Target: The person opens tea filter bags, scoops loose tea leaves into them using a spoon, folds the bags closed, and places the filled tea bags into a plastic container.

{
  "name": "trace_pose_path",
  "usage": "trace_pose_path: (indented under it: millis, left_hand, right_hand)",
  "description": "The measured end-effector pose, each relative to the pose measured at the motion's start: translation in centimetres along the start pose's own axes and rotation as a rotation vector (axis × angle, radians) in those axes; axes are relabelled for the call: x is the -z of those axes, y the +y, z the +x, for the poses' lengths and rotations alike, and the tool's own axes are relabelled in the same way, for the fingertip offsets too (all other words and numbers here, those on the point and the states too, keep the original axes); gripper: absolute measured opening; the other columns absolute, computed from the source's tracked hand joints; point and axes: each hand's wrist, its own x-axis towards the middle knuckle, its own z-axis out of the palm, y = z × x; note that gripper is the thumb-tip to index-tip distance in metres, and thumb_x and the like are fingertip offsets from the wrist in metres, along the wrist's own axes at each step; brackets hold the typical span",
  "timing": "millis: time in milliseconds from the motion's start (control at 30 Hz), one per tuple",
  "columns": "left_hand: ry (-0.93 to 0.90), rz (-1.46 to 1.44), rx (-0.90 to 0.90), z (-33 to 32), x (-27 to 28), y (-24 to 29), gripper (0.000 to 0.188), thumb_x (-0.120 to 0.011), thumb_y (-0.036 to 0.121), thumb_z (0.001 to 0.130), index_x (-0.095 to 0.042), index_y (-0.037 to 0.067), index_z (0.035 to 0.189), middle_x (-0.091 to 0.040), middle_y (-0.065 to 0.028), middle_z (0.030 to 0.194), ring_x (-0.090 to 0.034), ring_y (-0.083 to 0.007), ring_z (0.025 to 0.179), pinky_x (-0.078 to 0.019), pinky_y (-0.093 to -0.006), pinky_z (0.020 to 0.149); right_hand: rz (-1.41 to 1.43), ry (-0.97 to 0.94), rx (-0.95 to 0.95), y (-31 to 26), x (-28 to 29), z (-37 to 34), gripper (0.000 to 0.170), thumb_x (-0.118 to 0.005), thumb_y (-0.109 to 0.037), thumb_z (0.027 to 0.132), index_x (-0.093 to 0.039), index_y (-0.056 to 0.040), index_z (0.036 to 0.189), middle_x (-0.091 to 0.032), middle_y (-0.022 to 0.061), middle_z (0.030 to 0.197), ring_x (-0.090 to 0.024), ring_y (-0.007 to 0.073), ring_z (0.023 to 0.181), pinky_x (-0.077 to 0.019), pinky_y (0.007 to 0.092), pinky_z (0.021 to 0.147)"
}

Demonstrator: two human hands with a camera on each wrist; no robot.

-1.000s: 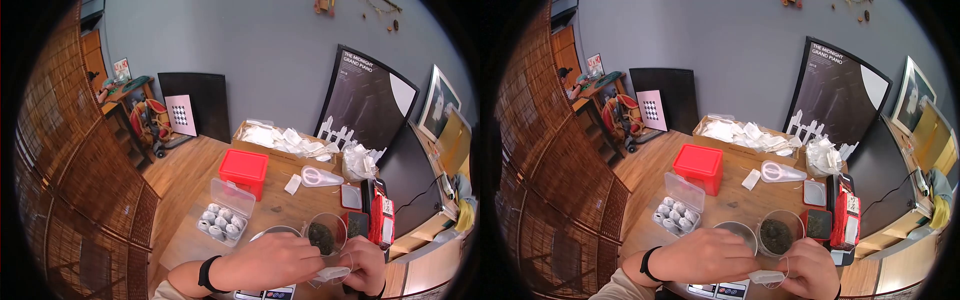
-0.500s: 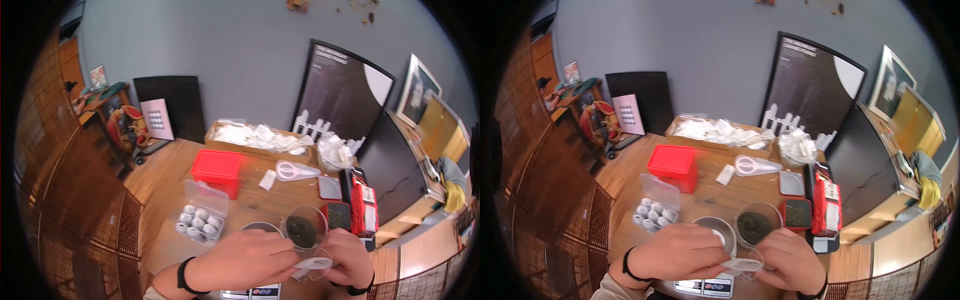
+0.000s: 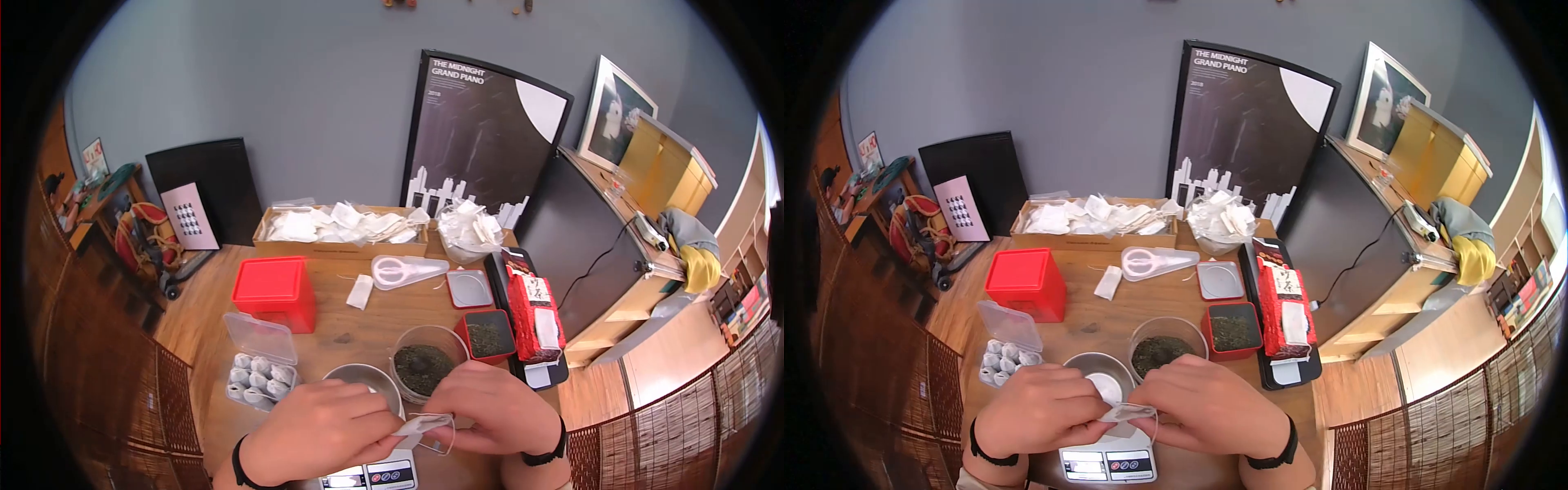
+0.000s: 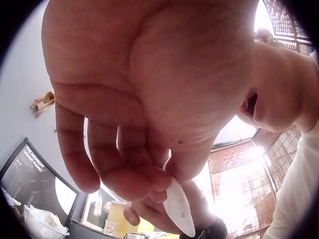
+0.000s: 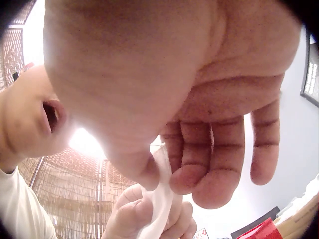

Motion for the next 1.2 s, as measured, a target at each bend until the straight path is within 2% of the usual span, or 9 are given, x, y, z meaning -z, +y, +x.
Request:
trace_pose_path:
  millis: [33, 367, 433, 567, 633, 733, 800, 933, 1200]
  left_hand:
    - [-0.001, -0.006, -0.009, 0.0, 0.0, -0.1, 0.016, -0.082, 0.02, 0.08, -0.069, 0.011, 0.083, -0.06, 0.0003, 0.075, -0.061, -0.0198, 0.068, -0.0476, -0.0332, 0.058]
    - [0.054, -0.074, 0.084, 0.6, 0.1, 0.4, 0.018, -0.082, 0.019, 0.079, -0.071, 0.009, 0.089, -0.061, -0.0024, 0.076, -0.063, -0.0234, 0.07, -0.05, -0.0346, 0.062]
    - [0.077, -0.102, 0.139, 0.7, 0.0, 0.3, 0.018, -0.081, 0.018, 0.079, -0.072, 0.009, 0.091, -0.062, -0.0027, 0.077, -0.064, -0.0244, 0.071, -0.0507, -0.0355, 0.063]
    - [0.059, -0.084, 0.092, 0.2, -0.3, -0.5, 0.018, -0.079, 0.014, 0.077, -0.072, 0.009, 0.093, -0.064, -0.0049, 0.079, -0.065, -0.027, 0.073, -0.0514, -0.0373, 0.065]
    - [0.033, -0.079, 0.098, 0.1, 0.1, -0.8, 0.018, -0.078, 0.012, 0.076, -0.072, 0.009, 0.093, -0.065, -0.0058, 0.08, -0.065, -0.0277, 0.073, -0.0515, -0.0377, 0.066]
    - [0.08, -0.02, 0.18, 0.1, 0.7, -0.9, 0.013, -0.077, 0.008, 0.078, -0.071, 0.007, 0.09, -0.065, -0.0082, 0.079, -0.065, -0.0286, 0.073, -0.0504, -0.0379, 0.064]
    - [0.209, 0.065, 0.329, -0.1, 1.2, -1.0, 0.009, -0.076, 0.004, 0.079, -0.068, 0.004, 0.085, -0.064, -0.0103, 0.077, -0.064, -0.0296, 0.072, -0.0488, -0.0385, 0.063]
    - [0.285, 0.032, 0.388, -0.6, 1.3, -1.6, 0.015, -0.08, 0.004, 0.077, -0.067, 0.002, 0.083, -0.063, -0.0108, 0.076, -0.062, -0.0293, 0.068, -0.0458, -0.0375, 0.06]
    - [0.222, 0.016, 0.327, -0.2, 1.3, -1.1, 0.016, -0.081, 0.006, 0.076, -0.068, 0.002, 0.084, -0.063, -0.0107, 0.076, -0.062, -0.029, 0.068, -0.0462, -0.0372, 0.059]
  right_hand:
    - [0.006, 0.016, 0.046, 0.3, -0.2, 0.0, 0.021, -0.075, -0.016, 0.087, -0.065, -0.0077, 0.103, -0.063, 0.0075, 0.088, -0.061, 0.0283, 0.081, -0.0482, 0.0376, 0.075]
    - [-0.043, 0.0, 0.07, 0.6, -0.5, 0.0, 0.018, -0.075, -0.015, 0.087, -0.063, -0.0073, 0.099, -0.062, 0.0074, 0.086, -0.06, 0.0285, 0.079, -0.0477, 0.0381, 0.073]
    - [-0.038, -0.006, -0.008, 0.5, -0.4, 0.1, 0.015, -0.08, -0.015, 0.084, -0.069, -0.0092, 0.094, -0.069, 0.0021, 0.089, -0.066, 0.0252, 0.084, -0.0504, 0.0362, 0.077]
    - [-0.031, 0.012, 0.007, 0.7, -0.8, 0.3, 0.016, -0.08, -0.015, 0.084, -0.07, -0.0097, 0.094, -0.069, 0.0016, 0.089, -0.066, 0.0249, 0.083, -0.0503, 0.0365, 0.077]
    - [-0.026, 0.042, 0.057, 0.8, -0.8, 0.5, 0.015, -0.076, -0.016, 0.088, -0.066, -0.0089, 0.097, -0.063, 0.0054, 0.083, -0.061, 0.0276, 0.077, -0.0477, 0.0369, 0.073]
    - [-0.038, 0.109, -0.032, 0.5, -0.3, 0.3, 0.014, -0.078, -0.016, 0.087, -0.068, -0.0086, 0.095, -0.064, 0.003, 0.079, -0.062, 0.0244, 0.072, -0.0473, 0.0351, 0.07]
    - [-0.042, 0.142, -0.06, 0.3, 0.1, 0.2, 0.015, -0.078, -0.016, 0.086, -0.069, -0.0083, 0.095, -0.064, 0.0025, 0.078, -0.062, 0.0225, 0.069, -0.0469, 0.0342, 0.069]
    - [-0.084, 0.22, -0.079, 0.6, 0.5, 0.0, 0.016, -0.08, -0.015, 0.084, -0.071, -0.0079, 0.096, -0.065, 0.0022, 0.075, -0.063, 0.0182, 0.065, -0.0458, 0.0326, 0.065]
    - [-0.085, 0.219, -0.086, 0.6, 0.7, 0.0, 0.015, -0.08, -0.014, 0.084, -0.07, -0.0076, 0.093, -0.064, 0.0023, 0.074, -0.063, 0.0182, 0.065, -0.0454, 0.0324, 0.065]
